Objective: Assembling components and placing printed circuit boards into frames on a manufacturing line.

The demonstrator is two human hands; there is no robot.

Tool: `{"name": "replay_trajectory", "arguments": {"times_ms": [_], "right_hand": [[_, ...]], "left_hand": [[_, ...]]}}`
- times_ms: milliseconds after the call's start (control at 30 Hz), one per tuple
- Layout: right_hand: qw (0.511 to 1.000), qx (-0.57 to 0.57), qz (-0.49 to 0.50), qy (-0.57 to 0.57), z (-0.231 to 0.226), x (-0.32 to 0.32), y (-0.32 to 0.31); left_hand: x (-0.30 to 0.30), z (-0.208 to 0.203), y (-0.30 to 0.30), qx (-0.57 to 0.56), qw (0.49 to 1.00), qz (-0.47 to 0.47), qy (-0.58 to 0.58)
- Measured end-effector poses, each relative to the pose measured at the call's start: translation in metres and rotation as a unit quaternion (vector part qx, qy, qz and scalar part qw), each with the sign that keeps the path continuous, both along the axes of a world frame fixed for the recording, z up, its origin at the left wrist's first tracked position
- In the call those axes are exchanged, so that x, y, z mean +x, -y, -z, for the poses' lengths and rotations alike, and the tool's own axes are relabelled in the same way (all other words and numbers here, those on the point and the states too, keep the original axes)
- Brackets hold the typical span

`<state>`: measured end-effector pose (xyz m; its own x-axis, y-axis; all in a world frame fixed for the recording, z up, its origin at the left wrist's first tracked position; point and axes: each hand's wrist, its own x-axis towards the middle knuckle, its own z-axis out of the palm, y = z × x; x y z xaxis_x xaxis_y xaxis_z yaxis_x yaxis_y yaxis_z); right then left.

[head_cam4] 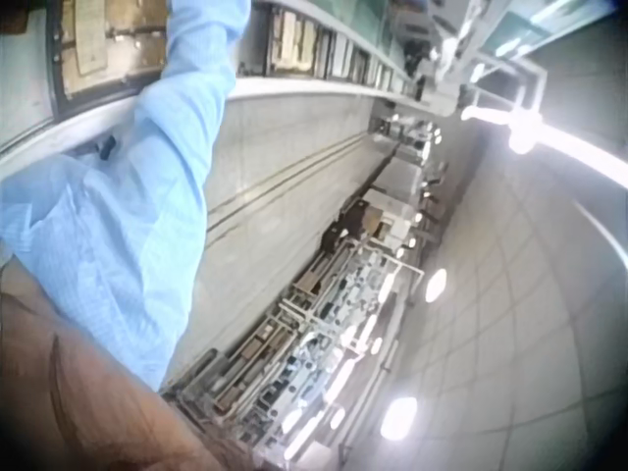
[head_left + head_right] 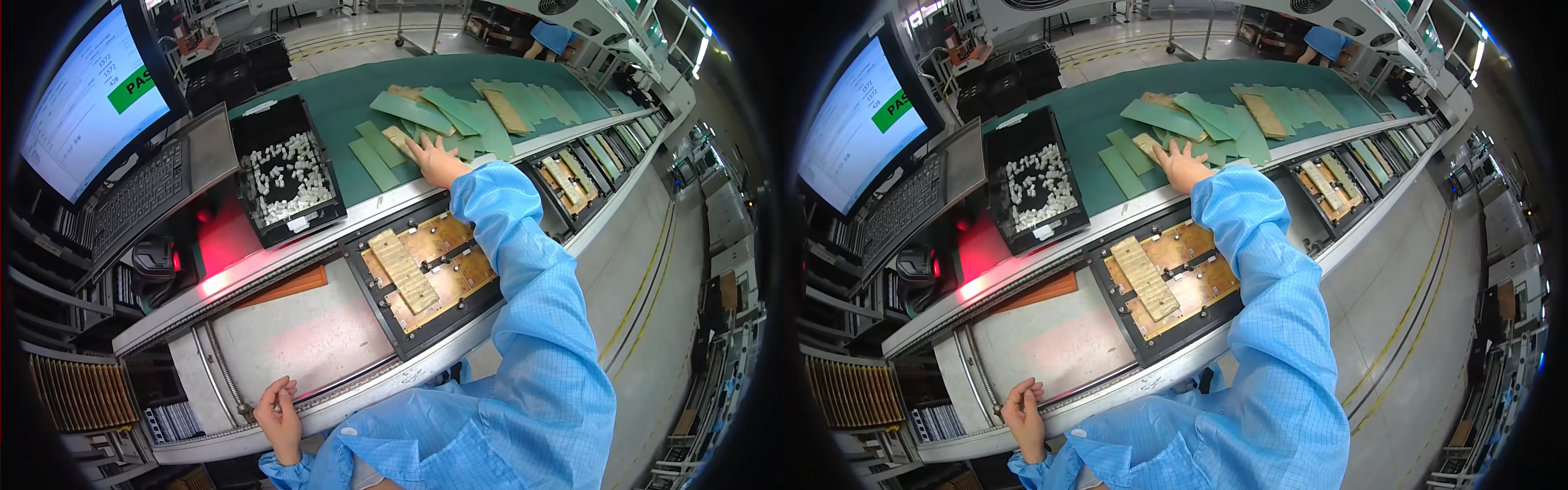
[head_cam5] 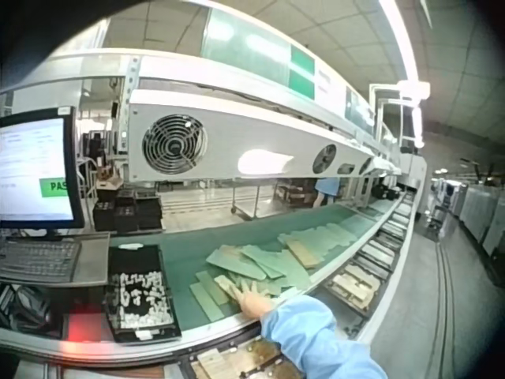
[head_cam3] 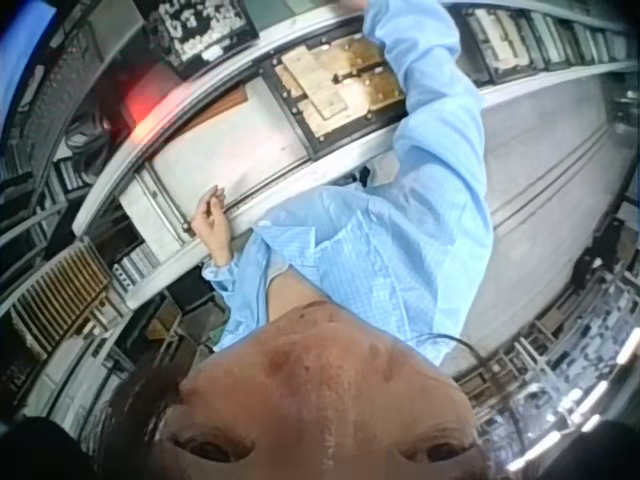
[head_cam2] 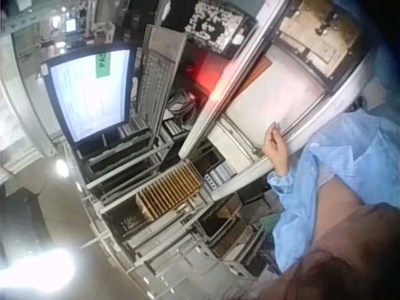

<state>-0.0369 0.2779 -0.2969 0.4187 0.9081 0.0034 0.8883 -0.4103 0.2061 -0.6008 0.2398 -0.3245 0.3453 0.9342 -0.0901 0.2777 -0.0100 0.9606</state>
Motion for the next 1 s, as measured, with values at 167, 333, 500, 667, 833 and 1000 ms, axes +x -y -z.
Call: {"name": "replay_trajectory", "arguments": {"times_ms": [167, 333, 500, 667, 833, 1000], "right_hand": [[0.997, 0.051, -0.019, 0.051, -0.018, 0.009, 0.036], [0.997, 0.068, -0.022, 0.009, 0.010, -0.013, -0.006], [0.986, 0.159, -0.007, 0.049, -0.005, 0.010, 0.011], [0.935, 0.230, 0.256, -0.088, -0.021, 0.055, -0.011], [0.915, 0.308, 0.222, -0.136, 0.009, 0.187, 0.053], [0.908, 0.264, 0.212, -0.248, 0.013, 0.192, 0.013]], "left_hand": [[0.005, 0.004, -0.004, 0.021, 1.000, 0.016, 0.010], [-0.002, -0.016, 0.008, 0.010, 1.000, 0.006, -0.022], [0.001, -0.009, 0.000, 0.007, 0.998, 0.044, -0.038], [0.004, -0.023, 0.009, -0.030, 0.999, -0.007, -0.032], [0.013, -0.014, -0.003, 0.004, 0.998, -0.002, -0.055], [0.010, -0.017, 0.001, 0.000, 0.994, -0.026, -0.108]]}}
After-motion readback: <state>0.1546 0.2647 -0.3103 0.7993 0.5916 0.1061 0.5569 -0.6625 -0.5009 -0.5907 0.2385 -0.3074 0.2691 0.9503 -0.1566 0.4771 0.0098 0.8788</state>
